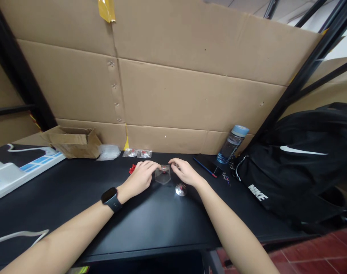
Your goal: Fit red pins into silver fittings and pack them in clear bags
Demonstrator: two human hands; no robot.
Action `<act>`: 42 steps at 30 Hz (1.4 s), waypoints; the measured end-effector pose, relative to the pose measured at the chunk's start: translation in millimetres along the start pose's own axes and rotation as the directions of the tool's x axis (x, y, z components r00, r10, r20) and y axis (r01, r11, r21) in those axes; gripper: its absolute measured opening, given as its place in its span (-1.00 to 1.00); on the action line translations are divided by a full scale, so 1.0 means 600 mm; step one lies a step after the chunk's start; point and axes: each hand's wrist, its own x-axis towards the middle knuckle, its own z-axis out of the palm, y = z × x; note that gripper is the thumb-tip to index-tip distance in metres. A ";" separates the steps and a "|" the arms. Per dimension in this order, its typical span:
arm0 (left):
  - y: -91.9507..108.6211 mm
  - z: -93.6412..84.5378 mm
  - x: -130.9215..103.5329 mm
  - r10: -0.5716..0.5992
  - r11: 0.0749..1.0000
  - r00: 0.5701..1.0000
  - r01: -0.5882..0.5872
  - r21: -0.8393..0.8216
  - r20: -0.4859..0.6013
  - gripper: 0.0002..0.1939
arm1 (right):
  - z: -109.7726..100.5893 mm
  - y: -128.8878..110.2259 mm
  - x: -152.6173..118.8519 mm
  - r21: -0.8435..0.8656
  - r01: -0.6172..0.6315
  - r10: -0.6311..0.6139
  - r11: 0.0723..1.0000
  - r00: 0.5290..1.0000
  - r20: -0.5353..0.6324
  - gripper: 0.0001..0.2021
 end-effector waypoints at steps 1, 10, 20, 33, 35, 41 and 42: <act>-0.003 0.005 -0.001 -0.007 1.000 1.000 0.007 0.023 0.005 -0.62 | -0.001 0.003 -0.003 -0.014 0.002 -0.002 1.000 1.000 0.017 -0.72; -0.014 0.026 0.001 -0.104 0.994 0.995 0.104 0.026 0.001 -0.91 | 0.021 0.008 0.002 -0.133 0.028 -0.016 0.991 0.996 0.088 -0.92; -0.019 0.025 0.001 -0.310 0.928 0.950 0.297 -0.226 -0.022 -0.79 | 0.037 0.016 0.002 0.278 -0.213 0.227 0.937 0.974 -0.019 -0.77; -0.020 0.042 -0.006 -0.204 0.979 0.976 0.205 -0.002 0.079 -0.64 | 0.045 -0.010 -0.010 -0.287 -0.225 0.245 0.931 0.969 0.032 -0.71; -0.016 0.041 -0.009 -0.199 0.980 0.977 0.197 0.039 0.070 -0.61 | 0.043 -0.010 -0.011 -0.322 -0.195 0.219 0.927 0.975 0.039 -0.71; -0.010 0.038 -0.009 -0.142 0.986 0.988 0.136 0.095 0.056 -0.66 | 0.037 -0.008 -0.011 -0.344 -0.109 0.142 0.933 0.987 0.072 -0.72; -0.011 0.038 -0.008 -0.143 0.985 0.989 0.138 0.100 0.045 -0.70 | 0.037 -0.007 -0.011 -0.342 -0.103 0.134 0.934 0.989 0.068 -0.77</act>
